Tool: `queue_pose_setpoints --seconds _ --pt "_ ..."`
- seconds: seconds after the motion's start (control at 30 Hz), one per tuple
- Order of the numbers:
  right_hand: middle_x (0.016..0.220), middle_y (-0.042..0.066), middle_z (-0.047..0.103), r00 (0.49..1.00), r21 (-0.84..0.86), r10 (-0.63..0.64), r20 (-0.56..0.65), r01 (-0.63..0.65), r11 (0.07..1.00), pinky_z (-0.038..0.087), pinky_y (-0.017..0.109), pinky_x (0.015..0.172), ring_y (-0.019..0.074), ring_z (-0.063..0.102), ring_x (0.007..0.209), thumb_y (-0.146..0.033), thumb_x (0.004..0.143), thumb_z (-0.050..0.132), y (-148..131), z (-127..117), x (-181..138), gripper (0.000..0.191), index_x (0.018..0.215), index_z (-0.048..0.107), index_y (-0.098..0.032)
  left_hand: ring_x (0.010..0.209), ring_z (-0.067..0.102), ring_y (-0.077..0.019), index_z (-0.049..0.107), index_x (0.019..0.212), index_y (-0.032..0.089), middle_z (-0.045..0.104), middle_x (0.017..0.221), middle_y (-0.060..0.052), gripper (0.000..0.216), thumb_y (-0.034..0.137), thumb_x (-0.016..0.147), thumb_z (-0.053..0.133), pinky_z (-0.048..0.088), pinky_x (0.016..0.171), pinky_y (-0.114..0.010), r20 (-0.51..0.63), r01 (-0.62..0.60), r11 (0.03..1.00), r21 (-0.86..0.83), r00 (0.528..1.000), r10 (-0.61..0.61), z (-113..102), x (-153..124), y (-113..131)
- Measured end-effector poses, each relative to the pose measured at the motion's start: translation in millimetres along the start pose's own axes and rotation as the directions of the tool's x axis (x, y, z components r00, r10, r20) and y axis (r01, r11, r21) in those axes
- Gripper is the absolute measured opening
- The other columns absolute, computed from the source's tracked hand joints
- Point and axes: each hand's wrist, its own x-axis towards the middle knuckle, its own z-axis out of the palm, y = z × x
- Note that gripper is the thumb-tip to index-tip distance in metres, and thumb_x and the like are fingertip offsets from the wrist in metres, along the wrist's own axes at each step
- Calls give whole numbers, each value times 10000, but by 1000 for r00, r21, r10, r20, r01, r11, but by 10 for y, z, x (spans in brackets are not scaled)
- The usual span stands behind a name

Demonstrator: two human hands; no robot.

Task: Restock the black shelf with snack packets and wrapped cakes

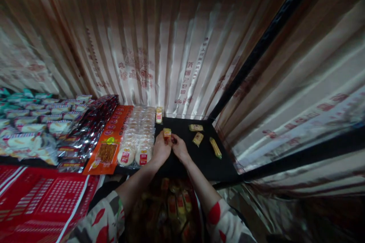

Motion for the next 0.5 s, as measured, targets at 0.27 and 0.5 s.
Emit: queue_pose_setpoints --seconds 0.27,0.5 --pt "810 -9 674 998 -44 -36 -59 34 998 486 283 762 152 610 760 -196 718 505 129 276 676 271 940 657 -226 1264 430 -199 517 1224 115 480 1350 -134 387 158 857 401 302 1074 -301 -72 144 987 -69 986 -149 323 483 -75" --pt "925 25 651 993 -131 -115 -18 111 985 466 300 824 169 588 871 -185 709 534 122 450 1055 311 1006 625 -214 1239 442 -243 520 1214 109 514 1293 -161 365 161 874 401 329 1052 -375 -143 68 997 -24 987 -71 518 949 -299"
